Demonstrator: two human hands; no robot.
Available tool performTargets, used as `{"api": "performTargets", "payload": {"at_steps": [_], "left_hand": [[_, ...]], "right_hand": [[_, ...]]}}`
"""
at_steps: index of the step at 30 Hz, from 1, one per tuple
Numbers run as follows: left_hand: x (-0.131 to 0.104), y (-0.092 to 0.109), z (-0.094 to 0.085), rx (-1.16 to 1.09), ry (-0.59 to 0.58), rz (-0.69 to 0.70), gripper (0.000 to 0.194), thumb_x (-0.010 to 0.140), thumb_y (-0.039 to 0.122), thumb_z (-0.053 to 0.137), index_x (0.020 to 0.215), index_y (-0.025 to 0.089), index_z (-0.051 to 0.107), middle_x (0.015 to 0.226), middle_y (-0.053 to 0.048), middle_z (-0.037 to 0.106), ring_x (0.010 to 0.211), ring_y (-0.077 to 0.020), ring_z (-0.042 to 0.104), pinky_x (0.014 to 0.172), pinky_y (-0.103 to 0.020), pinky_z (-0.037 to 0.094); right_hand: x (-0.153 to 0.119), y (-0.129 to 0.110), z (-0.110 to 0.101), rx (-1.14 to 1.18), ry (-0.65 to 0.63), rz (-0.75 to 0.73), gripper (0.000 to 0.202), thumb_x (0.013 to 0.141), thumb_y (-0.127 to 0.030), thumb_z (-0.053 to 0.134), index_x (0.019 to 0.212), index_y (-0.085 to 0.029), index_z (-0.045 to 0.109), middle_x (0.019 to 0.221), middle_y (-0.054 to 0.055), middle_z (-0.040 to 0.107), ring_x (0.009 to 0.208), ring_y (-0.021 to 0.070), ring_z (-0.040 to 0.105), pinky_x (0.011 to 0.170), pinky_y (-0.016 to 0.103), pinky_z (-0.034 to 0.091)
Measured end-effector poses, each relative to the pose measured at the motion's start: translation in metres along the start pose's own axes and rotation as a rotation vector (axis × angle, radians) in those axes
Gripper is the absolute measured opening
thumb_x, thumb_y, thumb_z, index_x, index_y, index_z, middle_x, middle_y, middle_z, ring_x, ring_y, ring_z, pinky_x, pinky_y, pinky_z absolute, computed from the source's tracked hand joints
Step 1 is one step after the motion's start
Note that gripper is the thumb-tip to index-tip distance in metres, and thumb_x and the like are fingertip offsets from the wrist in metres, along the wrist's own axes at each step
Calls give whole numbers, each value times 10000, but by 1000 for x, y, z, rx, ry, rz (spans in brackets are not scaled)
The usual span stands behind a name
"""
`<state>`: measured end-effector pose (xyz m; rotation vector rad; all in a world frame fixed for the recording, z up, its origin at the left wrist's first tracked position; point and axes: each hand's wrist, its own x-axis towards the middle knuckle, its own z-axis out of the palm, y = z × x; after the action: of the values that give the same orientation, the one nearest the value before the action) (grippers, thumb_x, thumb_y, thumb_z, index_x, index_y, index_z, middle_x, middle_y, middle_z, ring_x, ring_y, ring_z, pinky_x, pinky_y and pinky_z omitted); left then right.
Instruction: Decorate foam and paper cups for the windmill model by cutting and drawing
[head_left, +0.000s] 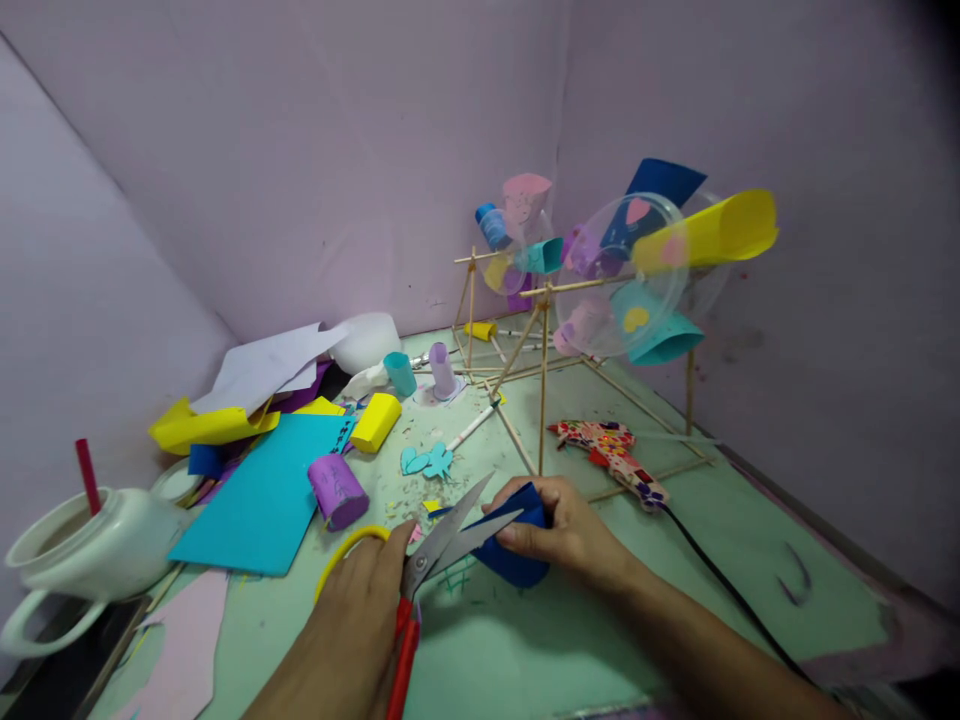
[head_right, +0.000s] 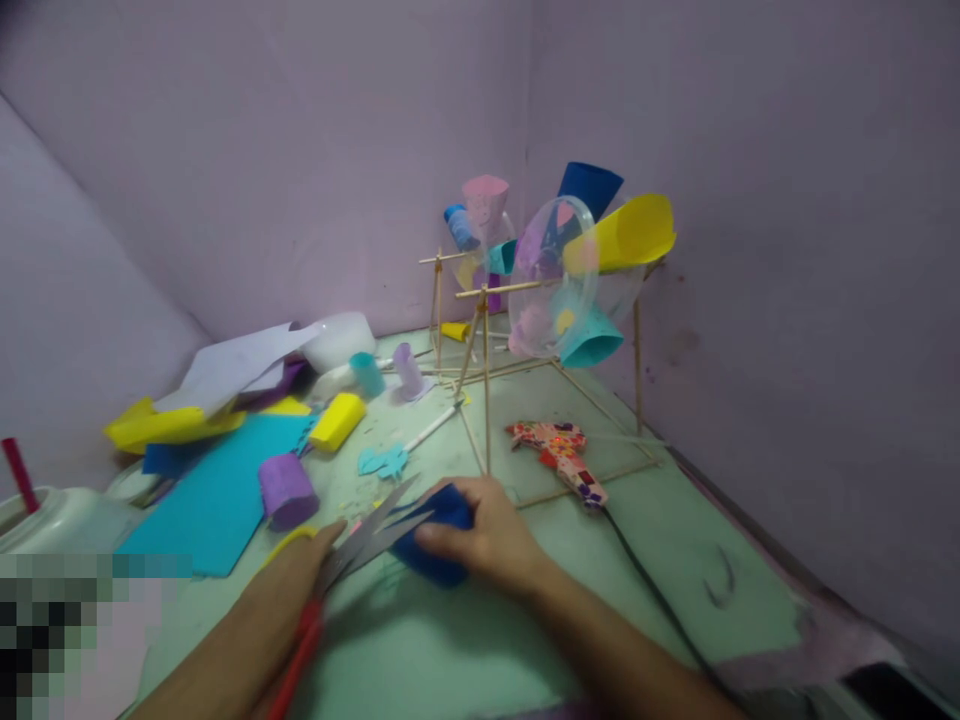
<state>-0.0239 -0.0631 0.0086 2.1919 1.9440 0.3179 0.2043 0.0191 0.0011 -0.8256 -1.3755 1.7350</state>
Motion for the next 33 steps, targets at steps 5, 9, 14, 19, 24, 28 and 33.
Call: {"api": "performTargets", "payload": {"at_steps": [5, 9, 14, 19, 24, 28, 33], "left_hand": [[3, 9, -11, -55, -53, -55, 600, 734, 182, 412, 1333, 174, 453, 1126, -122, 637, 1084, -264, 571, 908, -367, 454], [3, 6, -4, -80, -14, -112, 606, 729, 193, 405, 1332, 161, 455, 1085, -125, 642, 1061, -273, 574, 925, -393, 450], [-3, 11, -10, -43, -2, -22, 613, 733, 191, 429, 1345, 165, 443, 1128, -130, 638, 1084, -272, 560, 952, -396, 436], [-10, 25, -32, 17, 4, 74, 572, 790, 129, 349, 1357, 149, 424, 1189, -147, 616, 1114, -259, 549, 951, -401, 438], [-9, 28, -28, 90, -26, 18, 646, 711, 133, 424, 1356, 152, 416, 1220, -129, 614, 1133, -255, 546, 935, -371, 453], [-8, 27, -24, 144, -20, 2, 632, 730, 95, 391, 1354, 189, 424, 1145, -110, 647, 993, -246, 609, 872, -377, 484], [-8, 31, -27, 126, -34, -45, 556, 806, 93, 351, 1345, 198, 440, 1133, -128, 647, 1016, -242, 608, 887, -383, 476]], "right_hand": [[-2, 2, -1, -6, 27, -11, 364, 588, -425, 790, 772, -142, 653, 639, -3, 615, 562, 107, 556, 526, 197, 447], [-1, 4, -3, 9, 41, -16, 383, 593, -442, 789, 793, -147, 648, 648, 0, 612, 574, 121, 567, 529, 212, 459], [0, 1, -2, -4, 33, -28, 388, 589, -445, 784, 787, -142, 648, 659, 11, 621, 569, 121, 556, 523, 216, 443], [-2, -1, 0, -50, 40, -68, 371, 604, -463, 765, 773, -154, 649, 642, 13, 616, 576, 141, 564, 549, 244, 450], [-2, 0, -1, -94, 35, -77, 383, 609, -486, 749, 784, -158, 657, 667, 26, 630, 603, 159, 581, 578, 260, 462], [-2, 1, -1, -126, 39, -87, 374, 619, -483, 742, 785, -158, 662, 673, 33, 637, 618, 168, 592, 593, 266, 467], [-3, 1, 0, -112, 33, -80, 362, 600, -468, 759, 767, -163, 658, 659, 31, 639, 644, 179, 600, 589, 260, 465]]}}
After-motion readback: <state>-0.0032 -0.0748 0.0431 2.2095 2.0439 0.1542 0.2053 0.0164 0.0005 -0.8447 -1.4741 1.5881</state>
